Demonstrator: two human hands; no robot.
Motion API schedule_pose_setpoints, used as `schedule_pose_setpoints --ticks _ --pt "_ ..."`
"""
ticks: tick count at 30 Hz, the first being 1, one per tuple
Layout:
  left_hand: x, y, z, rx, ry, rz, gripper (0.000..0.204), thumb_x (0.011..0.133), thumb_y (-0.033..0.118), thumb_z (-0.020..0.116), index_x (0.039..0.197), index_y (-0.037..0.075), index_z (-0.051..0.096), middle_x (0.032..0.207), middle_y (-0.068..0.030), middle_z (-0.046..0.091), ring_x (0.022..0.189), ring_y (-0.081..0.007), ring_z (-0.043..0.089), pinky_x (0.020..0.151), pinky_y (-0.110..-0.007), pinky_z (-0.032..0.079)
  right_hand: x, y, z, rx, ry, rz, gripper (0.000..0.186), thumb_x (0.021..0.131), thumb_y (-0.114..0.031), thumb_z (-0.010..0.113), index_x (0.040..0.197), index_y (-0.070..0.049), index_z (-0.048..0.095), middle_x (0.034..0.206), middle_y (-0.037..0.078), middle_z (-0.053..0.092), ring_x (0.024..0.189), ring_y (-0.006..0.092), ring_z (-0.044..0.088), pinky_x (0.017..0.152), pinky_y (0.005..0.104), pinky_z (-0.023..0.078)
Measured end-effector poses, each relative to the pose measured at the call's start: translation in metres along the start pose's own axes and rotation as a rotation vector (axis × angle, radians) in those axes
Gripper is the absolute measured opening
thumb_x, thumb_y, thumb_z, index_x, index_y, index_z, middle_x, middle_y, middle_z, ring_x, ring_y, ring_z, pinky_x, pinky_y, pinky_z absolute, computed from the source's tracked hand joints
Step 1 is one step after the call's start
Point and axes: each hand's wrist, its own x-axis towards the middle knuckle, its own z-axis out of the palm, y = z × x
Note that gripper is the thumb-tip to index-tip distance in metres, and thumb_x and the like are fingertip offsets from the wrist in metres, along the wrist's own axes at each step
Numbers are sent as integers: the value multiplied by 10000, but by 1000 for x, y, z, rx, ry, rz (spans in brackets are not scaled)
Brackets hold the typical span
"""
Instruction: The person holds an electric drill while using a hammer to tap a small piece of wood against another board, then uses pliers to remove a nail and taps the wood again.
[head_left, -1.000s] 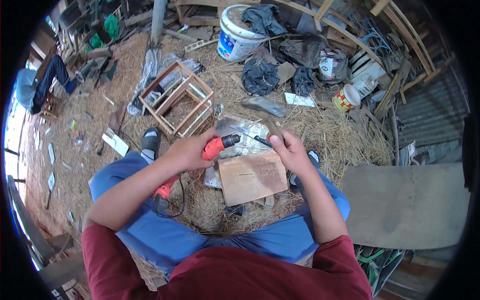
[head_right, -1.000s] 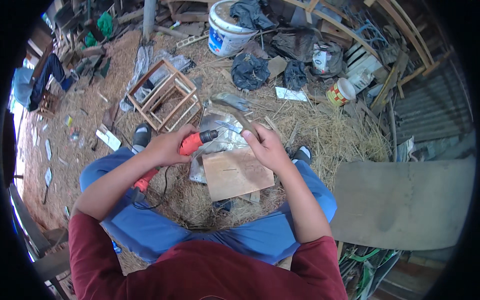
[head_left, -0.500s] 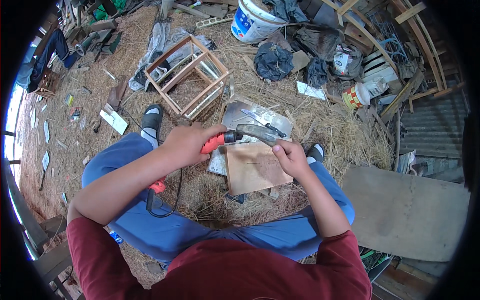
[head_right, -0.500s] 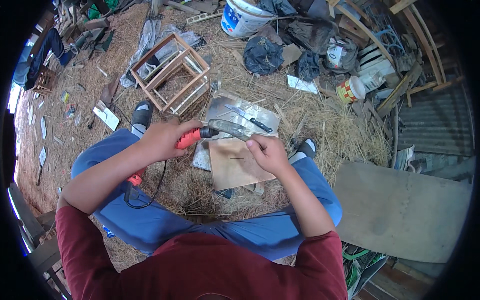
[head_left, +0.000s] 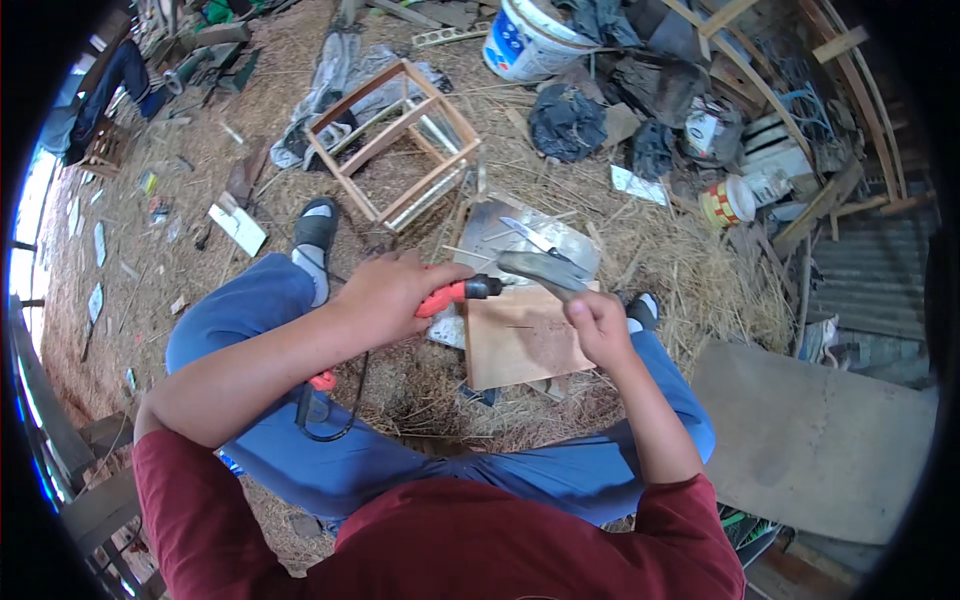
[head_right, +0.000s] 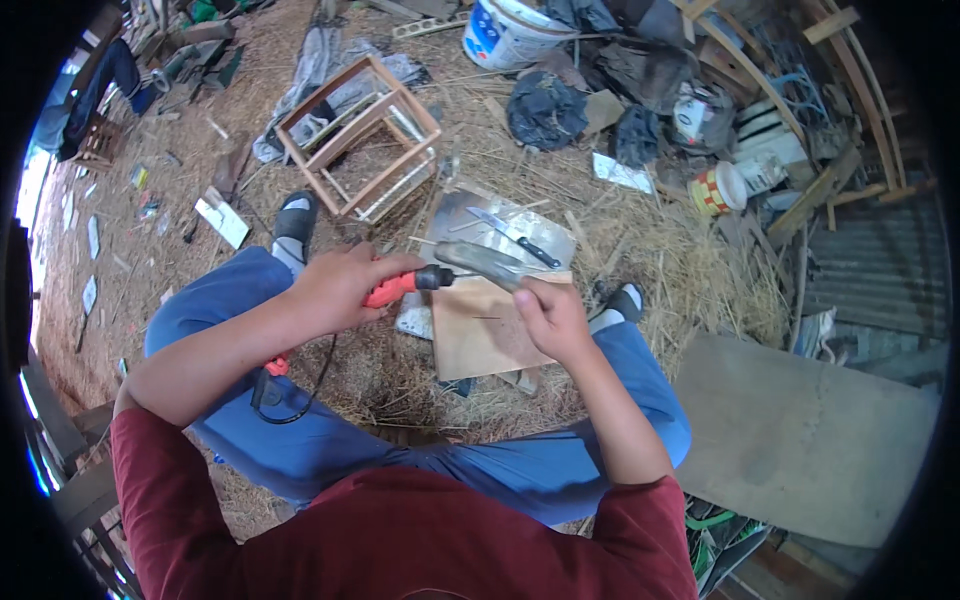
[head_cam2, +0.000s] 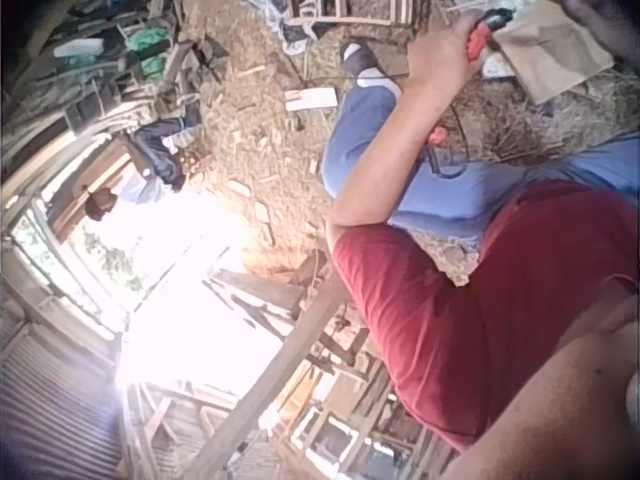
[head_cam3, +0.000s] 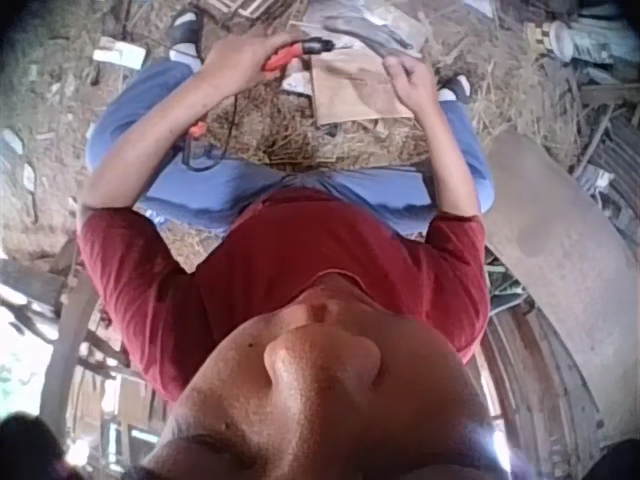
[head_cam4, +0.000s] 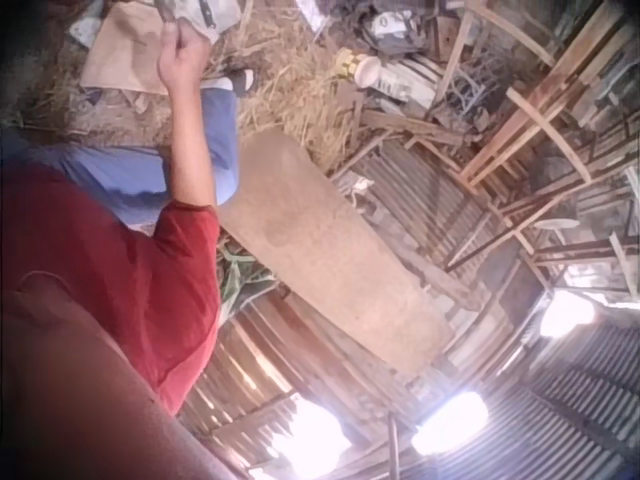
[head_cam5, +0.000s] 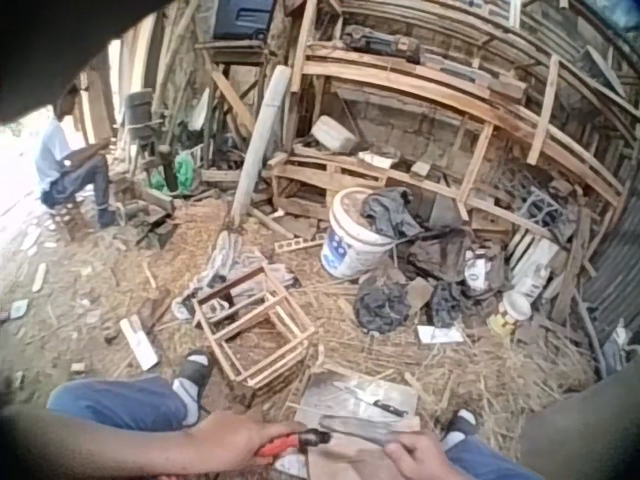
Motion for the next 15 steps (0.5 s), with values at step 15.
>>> schedule_pose_setpoints --ticks 15 --pt "-4 3 10 46 100 80 718 801 161 834 1458 334 603 1034 -159 633 1018 -389 660 908 -510 529 8 21 2 -315 -44 74 472 1072 -370 592 747 -28 607 583 70 473 553 162 487 557 356 427"
